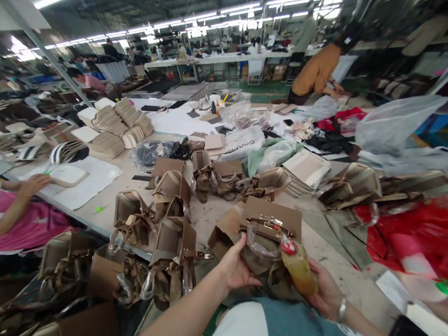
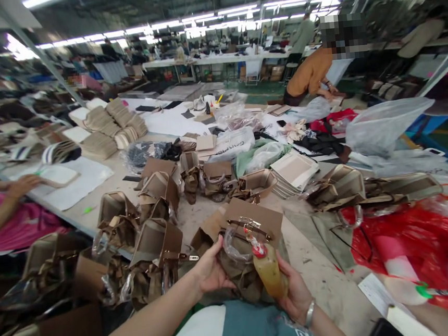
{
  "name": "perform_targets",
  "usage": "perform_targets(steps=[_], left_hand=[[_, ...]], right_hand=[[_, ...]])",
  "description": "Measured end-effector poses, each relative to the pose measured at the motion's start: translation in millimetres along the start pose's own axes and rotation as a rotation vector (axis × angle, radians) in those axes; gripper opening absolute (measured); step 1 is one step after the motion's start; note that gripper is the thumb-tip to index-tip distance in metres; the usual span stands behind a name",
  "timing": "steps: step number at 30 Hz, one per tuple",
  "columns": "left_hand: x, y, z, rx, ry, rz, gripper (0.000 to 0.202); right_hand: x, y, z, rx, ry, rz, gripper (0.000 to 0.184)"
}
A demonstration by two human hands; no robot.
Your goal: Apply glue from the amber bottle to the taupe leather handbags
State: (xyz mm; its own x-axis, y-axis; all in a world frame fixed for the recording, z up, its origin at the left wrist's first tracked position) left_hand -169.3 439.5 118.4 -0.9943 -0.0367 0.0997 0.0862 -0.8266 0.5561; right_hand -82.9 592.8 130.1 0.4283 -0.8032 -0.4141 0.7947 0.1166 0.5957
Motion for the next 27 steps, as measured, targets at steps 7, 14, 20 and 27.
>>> perform_targets(steps=[7, 14, 20, 27], left_hand=[[-3.8, -22.4, 9.2, -0.004, 0.171, 0.081, 0.057], [-6.2, -37.0, 15.2, 0.142, 0.05, -0.001, 0.042], [-10.8, -58.5, 21.7, 0.025, -0.011, -0.005, 0.019], [-22.3, -62.3, 22.2, 0.171, -0.024, 0.09, 0.01]], right_hand=[[1.2, -0.6, -2.6, 0.058, -0.104, 0.048, 0.008], [-1.9, -1.7, 3.1, 0.061, -0.081, 0.041, 0.022], [-7.4, -6.1, 2.4, 0.055, -0.07, 0.076, 0.027], [-14.4, 2.6, 6.7, 0.016, -0.035, -0.072, 0.017]])
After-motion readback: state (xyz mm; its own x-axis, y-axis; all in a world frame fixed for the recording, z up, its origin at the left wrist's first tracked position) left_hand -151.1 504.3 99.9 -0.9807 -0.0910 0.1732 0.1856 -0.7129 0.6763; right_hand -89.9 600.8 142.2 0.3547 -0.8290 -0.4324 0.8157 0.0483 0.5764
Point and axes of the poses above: each hand's wrist, its own y-axis away from the middle knuckle, its own z-axis out of the palm, x = y × z, the point moved 4 cm from there along -y, towards the middle knuckle, and after that the axes turned 5 degrees about y, right-handed, at the moved point
